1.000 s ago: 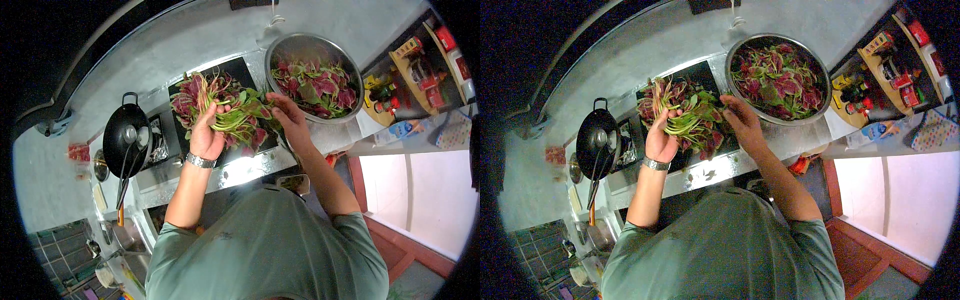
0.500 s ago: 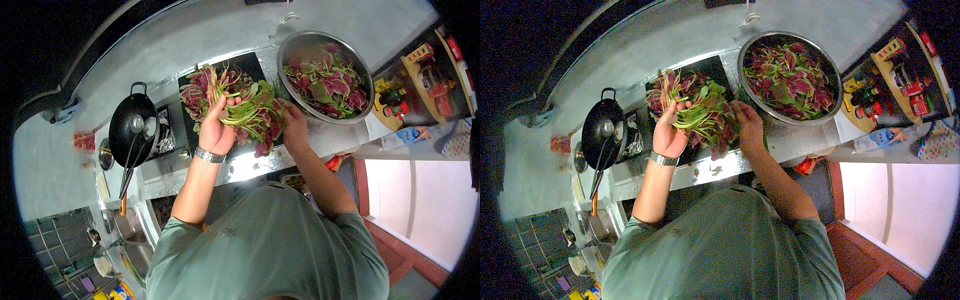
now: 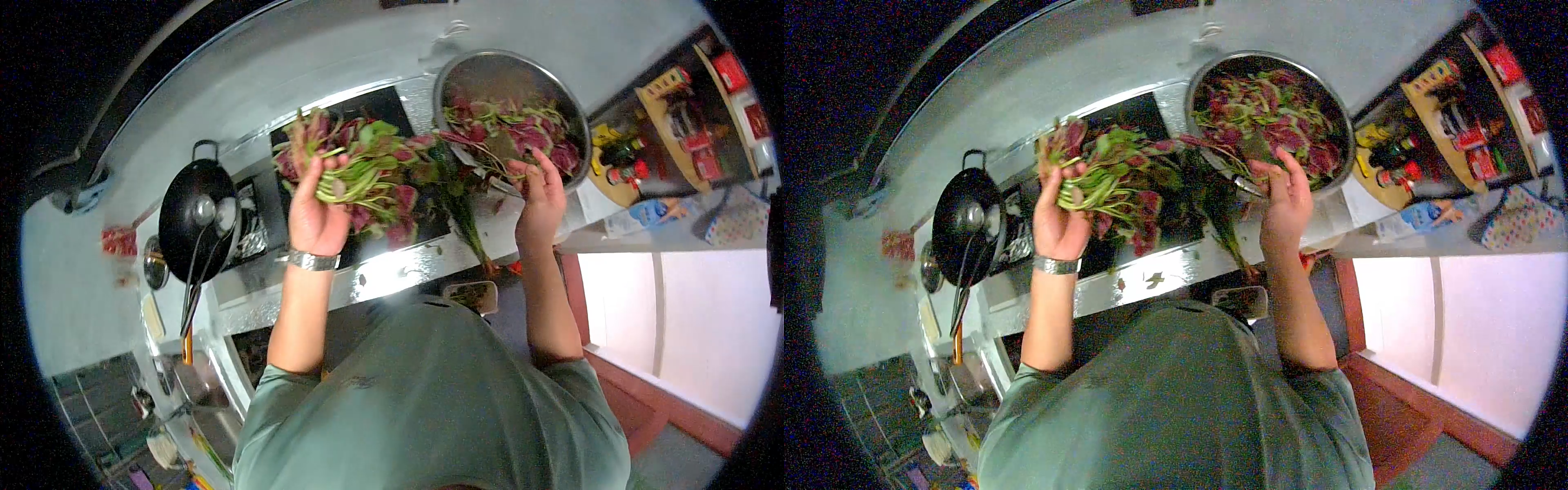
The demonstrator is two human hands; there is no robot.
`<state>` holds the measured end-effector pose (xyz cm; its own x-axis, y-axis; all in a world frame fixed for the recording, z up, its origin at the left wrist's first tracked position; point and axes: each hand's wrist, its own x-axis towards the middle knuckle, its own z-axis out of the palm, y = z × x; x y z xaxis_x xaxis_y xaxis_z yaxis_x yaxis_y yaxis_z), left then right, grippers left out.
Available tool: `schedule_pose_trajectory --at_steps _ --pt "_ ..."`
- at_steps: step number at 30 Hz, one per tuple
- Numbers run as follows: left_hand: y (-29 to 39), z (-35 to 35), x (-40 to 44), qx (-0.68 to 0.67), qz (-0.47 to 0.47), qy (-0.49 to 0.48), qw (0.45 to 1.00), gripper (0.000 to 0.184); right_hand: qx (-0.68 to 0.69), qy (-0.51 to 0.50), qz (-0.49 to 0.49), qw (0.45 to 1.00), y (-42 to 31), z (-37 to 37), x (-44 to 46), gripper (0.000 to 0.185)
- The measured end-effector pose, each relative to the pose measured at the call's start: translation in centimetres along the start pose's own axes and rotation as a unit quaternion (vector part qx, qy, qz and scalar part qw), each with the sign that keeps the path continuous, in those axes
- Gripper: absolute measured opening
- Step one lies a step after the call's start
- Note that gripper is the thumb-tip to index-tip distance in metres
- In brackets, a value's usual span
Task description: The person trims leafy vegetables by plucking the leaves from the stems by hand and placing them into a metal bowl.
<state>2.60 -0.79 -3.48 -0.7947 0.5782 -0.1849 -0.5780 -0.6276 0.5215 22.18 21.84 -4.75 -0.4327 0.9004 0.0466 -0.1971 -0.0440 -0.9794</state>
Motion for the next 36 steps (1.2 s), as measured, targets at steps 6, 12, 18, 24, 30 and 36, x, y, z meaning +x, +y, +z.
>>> schedule_pose_trajectory --at_steps 6,12,18,24,30,36 --pt "0.3 -0.5 0.9 -0.042 -0.015 -0.032 0.999 0.011 0.037 -0.024 -0.020 0.999 0.0 -1.8 1.5 0.033" --pt "0.0 -0.3 0.8 -0.049 -0.009 0.000 0.999 0.011 -0.092 -0.146 0.034 0.984 -2.5 3.2 0.0 0.020" --pt "-0.1 0.2 0.5 -0.043 -0.021 -0.022 0.999 0.011 -0.324 -0.377 -0.326 0.804 -3.7 10.9 -2.8 0.018" --pt "-0.2 0.7 0.2 -0.042 -0.017 -0.020 0.999 0.010 -0.421 -0.383 -0.370 0.734 -2.5 13.7 -3.6 0.013" --pt "-0.2 0.6 0.1 -0.035 -0.026 0.003 0.999 0.010 -0.345 -0.346 -0.404 0.774 -2.7 13.8 -3.3 0.005" --pt "-0.2 1.4 0.0 0.050 -0.010 0.036 0.998 0.013 -0.318 -0.370 -0.313 0.815 -3.5 13.4 -1.6 0.008"
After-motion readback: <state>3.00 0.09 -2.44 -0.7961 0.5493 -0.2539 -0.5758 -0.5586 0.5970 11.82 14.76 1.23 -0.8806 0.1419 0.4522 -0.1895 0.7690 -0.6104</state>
